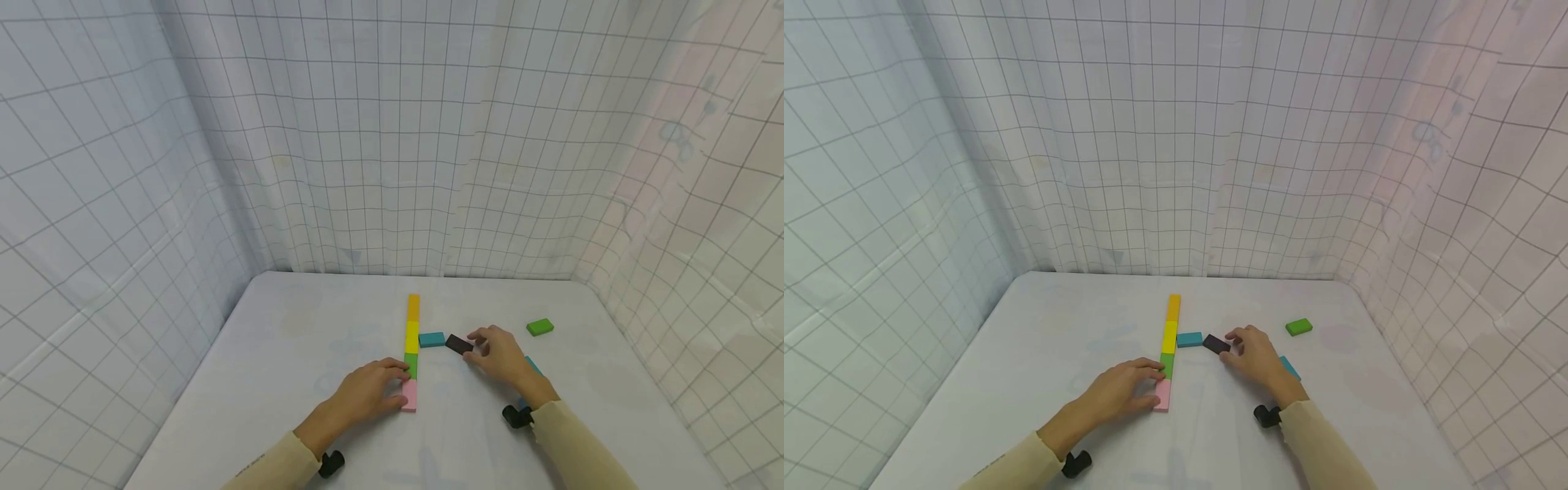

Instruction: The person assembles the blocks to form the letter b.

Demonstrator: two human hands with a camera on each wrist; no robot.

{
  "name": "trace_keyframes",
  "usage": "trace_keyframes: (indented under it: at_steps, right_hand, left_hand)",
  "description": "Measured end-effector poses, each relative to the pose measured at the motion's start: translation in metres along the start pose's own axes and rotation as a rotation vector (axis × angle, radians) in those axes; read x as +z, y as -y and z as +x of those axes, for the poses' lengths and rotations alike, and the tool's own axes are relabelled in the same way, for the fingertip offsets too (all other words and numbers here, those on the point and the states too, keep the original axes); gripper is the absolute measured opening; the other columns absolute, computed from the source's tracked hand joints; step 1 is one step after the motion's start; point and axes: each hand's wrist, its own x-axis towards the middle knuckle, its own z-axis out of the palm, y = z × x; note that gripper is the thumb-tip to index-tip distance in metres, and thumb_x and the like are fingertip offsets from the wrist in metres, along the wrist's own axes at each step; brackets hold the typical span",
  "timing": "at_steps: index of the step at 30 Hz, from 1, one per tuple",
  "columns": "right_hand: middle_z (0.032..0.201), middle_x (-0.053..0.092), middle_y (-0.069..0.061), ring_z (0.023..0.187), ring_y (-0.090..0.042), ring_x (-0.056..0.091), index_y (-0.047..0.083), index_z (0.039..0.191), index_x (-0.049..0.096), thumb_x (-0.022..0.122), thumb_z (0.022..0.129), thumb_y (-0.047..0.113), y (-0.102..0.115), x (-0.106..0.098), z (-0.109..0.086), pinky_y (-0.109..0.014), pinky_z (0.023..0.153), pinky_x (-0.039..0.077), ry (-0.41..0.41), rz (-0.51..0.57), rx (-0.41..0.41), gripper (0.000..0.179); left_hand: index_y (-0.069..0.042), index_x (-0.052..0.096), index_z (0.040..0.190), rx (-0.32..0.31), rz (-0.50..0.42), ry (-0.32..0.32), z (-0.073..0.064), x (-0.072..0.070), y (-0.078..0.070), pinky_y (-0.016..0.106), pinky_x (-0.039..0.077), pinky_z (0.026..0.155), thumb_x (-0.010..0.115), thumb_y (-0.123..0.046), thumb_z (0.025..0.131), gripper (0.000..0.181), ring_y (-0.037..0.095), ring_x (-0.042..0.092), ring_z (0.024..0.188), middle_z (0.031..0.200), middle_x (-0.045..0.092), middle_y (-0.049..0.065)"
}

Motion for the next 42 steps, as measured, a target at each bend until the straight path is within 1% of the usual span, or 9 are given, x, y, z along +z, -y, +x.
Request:
trace_keyframes:
  at_steps: [3, 6, 8, 12, 16, 24, 31, 37, 42]
  right_hand:
    - [0.116, 0.079, -0.011, 0.093, -0.016, 0.071, 0.005, 0.132, 0.083, 0.094, 0.100, 0.019, -0.001, -0.003, -0.001, -0.030, 0.081, 0.062, -0.002, -0.009, -0.003, 0.036]
    - [0.119, 0.079, -0.012, 0.094, -0.017, 0.070, 0.006, 0.133, 0.083, 0.093, 0.101, 0.020, 0.001, -0.007, -0.002, -0.029, 0.080, 0.061, 0.003, -0.011, 0.014, 0.037]
    - [0.120, 0.079, -0.013, 0.095, -0.017, 0.071, 0.006, 0.134, 0.082, 0.092, 0.101, 0.020, 0.002, -0.009, -0.002, -0.030, 0.079, 0.061, 0.005, -0.010, 0.020, 0.038]
    - [0.123, 0.079, -0.013, 0.098, -0.019, 0.072, 0.007, 0.135, 0.082, 0.093, 0.101, 0.022, 0.003, -0.013, -0.003, -0.031, 0.081, 0.062, 0.003, -0.007, 0.044, 0.039]
    - [0.124, 0.078, -0.013, 0.101, -0.020, 0.073, 0.007, 0.136, 0.082, 0.092, 0.102, 0.023, 0.000, -0.015, -0.005, -0.034, 0.083, 0.065, -0.002, -0.017, 0.050, 0.039]
    - [0.125, 0.078, -0.013, 0.105, -0.023, 0.075, 0.007, 0.138, 0.081, 0.092, 0.103, 0.025, -0.006, -0.020, -0.011, -0.046, 0.092, 0.069, -0.022, -0.015, 0.054, 0.041]
    - [0.125, 0.078, -0.015, 0.105, -0.026, 0.077, 0.005, 0.138, 0.081, 0.092, 0.102, 0.026, -0.006, -0.029, -0.018, -0.048, 0.092, 0.070, -0.036, -0.027, 0.046, 0.043]
    - [0.123, 0.078, -0.014, 0.104, -0.026, 0.078, 0.004, 0.136, 0.082, 0.092, 0.102, 0.023, -0.010, -0.034, -0.024, -0.048, 0.091, 0.070, -0.054, -0.047, 0.031, 0.040]
    - [0.126, 0.079, -0.016, 0.108, -0.030, 0.078, 0.005, 0.136, 0.082, 0.093, 0.101, 0.025, -0.014, -0.036, -0.029, -0.052, 0.093, 0.071, -0.057, -0.079, 0.055, 0.041]
  left_hand:
    - [-0.019, 0.084, 0.144, 0.003, -0.005, 0.000, 0.000, 0.000, 0.001, 0.054, 0.062, 0.123, 0.093, -0.043, 0.102, 0.049, 0.026, 0.072, 0.147, 0.159, 0.075, -0.004]
    - [-0.019, 0.084, 0.144, 0.005, -0.006, -0.001, 0.001, 0.000, 0.002, 0.054, 0.063, 0.122, 0.093, -0.043, 0.102, 0.049, 0.026, 0.072, 0.147, 0.159, 0.075, -0.004]
    - [-0.019, 0.084, 0.144, 0.006, -0.009, -0.002, 0.001, 0.000, 0.003, 0.054, 0.062, 0.123, 0.093, -0.043, 0.102, 0.049, 0.026, 0.072, 0.147, 0.158, 0.075, -0.004]
    - [-0.019, 0.084, 0.144, 0.010, -0.011, -0.001, 0.002, 0.000, 0.003, 0.053, 0.062, 0.124, 0.093, -0.043, 0.102, 0.050, 0.026, 0.072, 0.148, 0.158, 0.075, -0.004]
    - [-0.018, 0.084, 0.144, 0.015, -0.009, -0.002, 0.002, 0.000, 0.004, 0.053, 0.062, 0.123, 0.093, -0.043, 0.102, 0.050, 0.026, 0.072, 0.147, 0.158, 0.075, -0.004]
    - [-0.018, 0.084, 0.143, 0.014, -0.017, -0.001, 0.001, -0.001, 0.002, 0.054, 0.062, 0.123, 0.093, -0.042, 0.102, 0.049, 0.026, 0.072, 0.148, 0.158, 0.075, -0.003]
    - [-0.017, 0.084, 0.143, 0.017, -0.017, -0.007, 0.001, 0.000, 0.002, 0.054, 0.062, 0.123, 0.093, -0.041, 0.102, 0.048, 0.026, 0.072, 0.147, 0.158, 0.075, -0.004]
    - [-0.018, 0.084, 0.143, 0.011, -0.015, -0.001, 0.001, 0.001, 0.002, 0.054, 0.062, 0.123, 0.093, -0.042, 0.101, 0.049, 0.026, 0.072, 0.148, 0.158, 0.075, -0.004]
    - [-0.018, 0.084, 0.144, 0.011, -0.017, 0.003, 0.001, 0.001, 0.003, 0.054, 0.062, 0.123, 0.093, -0.042, 0.101, 0.049, 0.026, 0.072, 0.148, 0.158, 0.076, -0.004]
